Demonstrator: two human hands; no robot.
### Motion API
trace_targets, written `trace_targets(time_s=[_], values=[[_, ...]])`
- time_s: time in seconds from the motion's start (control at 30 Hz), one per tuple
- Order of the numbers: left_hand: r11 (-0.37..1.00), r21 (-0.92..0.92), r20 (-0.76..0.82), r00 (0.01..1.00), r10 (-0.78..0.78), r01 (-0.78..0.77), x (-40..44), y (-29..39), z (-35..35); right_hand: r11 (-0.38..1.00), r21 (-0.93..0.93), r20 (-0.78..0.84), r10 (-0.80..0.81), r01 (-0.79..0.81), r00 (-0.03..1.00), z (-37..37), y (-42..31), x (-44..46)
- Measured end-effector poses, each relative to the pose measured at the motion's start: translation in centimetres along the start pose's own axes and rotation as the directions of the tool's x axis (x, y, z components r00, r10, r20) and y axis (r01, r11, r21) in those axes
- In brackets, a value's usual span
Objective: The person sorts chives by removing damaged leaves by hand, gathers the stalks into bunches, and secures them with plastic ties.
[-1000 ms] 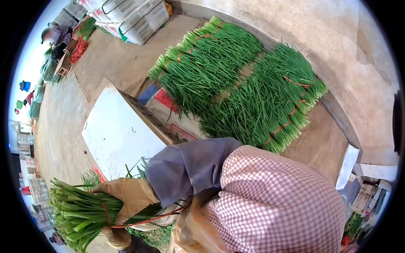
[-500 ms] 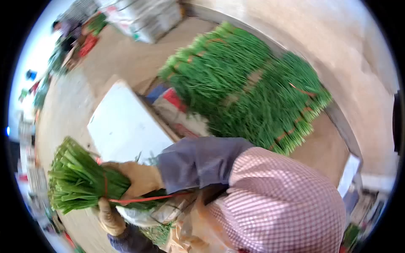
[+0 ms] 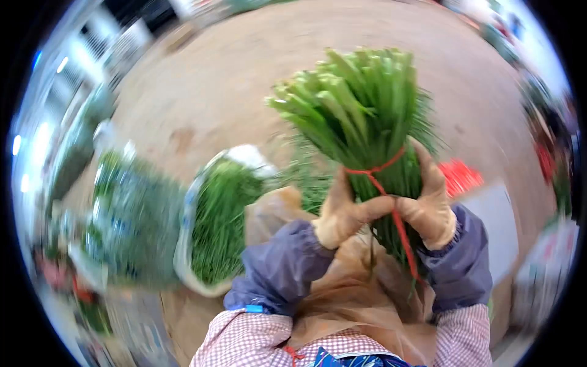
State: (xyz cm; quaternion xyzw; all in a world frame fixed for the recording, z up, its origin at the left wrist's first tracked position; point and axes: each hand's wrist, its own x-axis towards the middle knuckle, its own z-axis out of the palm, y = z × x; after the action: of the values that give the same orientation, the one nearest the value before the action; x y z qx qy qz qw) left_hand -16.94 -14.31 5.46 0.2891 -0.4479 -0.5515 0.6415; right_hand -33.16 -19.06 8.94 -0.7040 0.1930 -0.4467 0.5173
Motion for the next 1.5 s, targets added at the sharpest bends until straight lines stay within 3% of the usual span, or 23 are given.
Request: trace_targets(time_s=[0.07, 0.13, 0.23, 0.27, 0.3, 0.33, 0.37, 0.43, 0.53, 0.67, 0.83, 0.9, 0.97, 1.0, 1.03, 1.1, 1.2, 1.27, 1.33, 1.4, 1.47, 1.5], values=[[0.995, -0.079, -0.128, 0.991, 0.048, -0.058, -0.6, 1.3, -4.9, 0.922, 0.335, 0.032, 0.197, -0.196, 0.980, 5.8, 3.5, 3.5], [0.992, -0.069, -0.322, 0.943, 0.080, -0.108, -2.1, 2.7, -11.1, 0.955, 0.181, 0.185, 0.203, -0.237, 0.962, 11.5, 6.5, 7.5], [0.993, -0.025, -0.501, 0.861, 0.086, -0.114, -5.6, 3.1, -19.0, 0.994, 0.078, 0.403, 0.039, -0.076, 0.914, 18.7, 12.0, 10.0], [0.994, -0.001, -0.557, 0.826, 0.089, -0.108, -7.1, 3.1, -20.9, 0.986, 0.061, 0.420, 0.118, -0.158, 0.900, 20.4, 13.6, 10.1], [0.985, -0.155, -0.596, 0.803, -0.028, -0.081, -4.6, 2.9, -21.3, 0.958, 0.054, 0.460, 0.228, -0.283, 0.858, 19.0, 16.6, 11.9], [0.960, -0.230, -0.645, 0.764, -0.025, -0.162, -5.6, 2.1, -22.0, 0.945, 0.020, 0.500, 0.272, -0.325, 0.822, 19.9, 16.9, 11.4], [0.981, -0.156, -0.704, 0.710, -0.031, -0.112, -6.6, 2.3, -21.3, 0.932, -0.019, 0.539, 0.315, -0.363, 0.781, 20.8, 17.1, 10.9], [0.961, -0.073, -0.781, 0.614, 0.112, -0.268, -7.7, 1.8, -21.6, 0.975, -0.004, 0.657, 0.169, -0.221, 0.735, 22.3, 17.5, 11.2], [0.895, 0.015, -0.849, 0.468, 0.247, -0.446, -10.2, 2.5, -22.0, 0.955, -0.055, 0.717, 0.241, -0.292, 0.654, 24.5, 18.1, 11.0], [0.886, 0.175, -0.898, 0.300, 0.322, -0.429, -14.8, 3.9, -16.6, 0.962, -0.111, 0.802, 0.235, -0.250, 0.548, 25.2, 13.6, 9.0], [0.807, 0.255, -0.876, 0.227, 0.426, -0.533, -19.7, 1.5, -13.9, 0.866, 0.051, 0.878, 0.199, -0.498, 0.436, 25.0, 12.6, 3.8], [0.771, 0.328, -0.848, 0.189, 0.495, -0.546, -21.8, 1.3, -11.7, 0.895, 0.073, 0.892, 0.139, -0.441, 0.430, 24.7, 10.0, 0.6], [0.768, 0.307, -0.865, 0.172, 0.472, -0.562, -23.4, 2.7, -9.7, 0.987, 0.078, 0.927, -0.019, -0.142, 0.376, 24.7, 7.7, 0.2], [0.778, 0.274, -0.887, 0.165, 0.432, -0.565, -23.3, 4.5, -12.3, 0.986, 0.054, 0.906, 0.019, -0.159, 0.422, 27.8, 7.6, 2.0], [0.748, 0.348, -0.867, 0.109, 0.486, -0.566, -24.1, 5.0, -11.7, 0.988, 0.047, 0.880, 0.027, -0.144, 0.475, 28.8, 6.3, 1.2], [0.739, 0.596, -0.752, 0.107, 0.651, -0.314, -26.9, 5.7, -11.8, 0.998, 0.040, 0.814, -0.002, -0.054, 0.580, 30.2, 5.2, 0.3], [0.741, 0.575, -0.718, 0.221, 0.660, -0.347, -29.9, 4.8, -12.8, 0.989, 0.128, 0.841, -0.067, -0.076, 0.536, 31.4, 4.7, 0.9], [0.792, 0.387, -0.743, 0.350, 0.571, -0.472, -31.6, 1.2, -17.6, 0.991, 0.126, 0.857, -0.082, -0.052, 0.509, 33.9, 3.2, 0.7], [0.923, 0.257, -0.880, 0.326, 0.346, -0.286, -34.2, 0.0, -16.0, 0.984, 0.142, 0.868, -0.177, 0.109, 0.464, 32.9, 2.7, 2.0], [0.893, 0.422, -0.877, 0.321, 0.358, 0.156, -33.9, -5.1, -17.9, 0.995, 0.094, 0.852, -0.066, -0.028, 0.519, 30.7, 2.6, 2.7], [0.840, 0.442, -0.823, 0.515, 0.241, 0.313, -35.5, -8.5, -19.8, 0.973, 0.152, 0.828, -0.028, -0.176, 0.560, 28.5, 3.0, 3.6], [0.784, 0.556, -0.723, 0.625, 0.293, 0.276, -36.8, -10.5, -20.5, 0.959, 0.174, 0.820, -0.015, -0.225, 0.572, 27.6, 3.1, 4.1]])
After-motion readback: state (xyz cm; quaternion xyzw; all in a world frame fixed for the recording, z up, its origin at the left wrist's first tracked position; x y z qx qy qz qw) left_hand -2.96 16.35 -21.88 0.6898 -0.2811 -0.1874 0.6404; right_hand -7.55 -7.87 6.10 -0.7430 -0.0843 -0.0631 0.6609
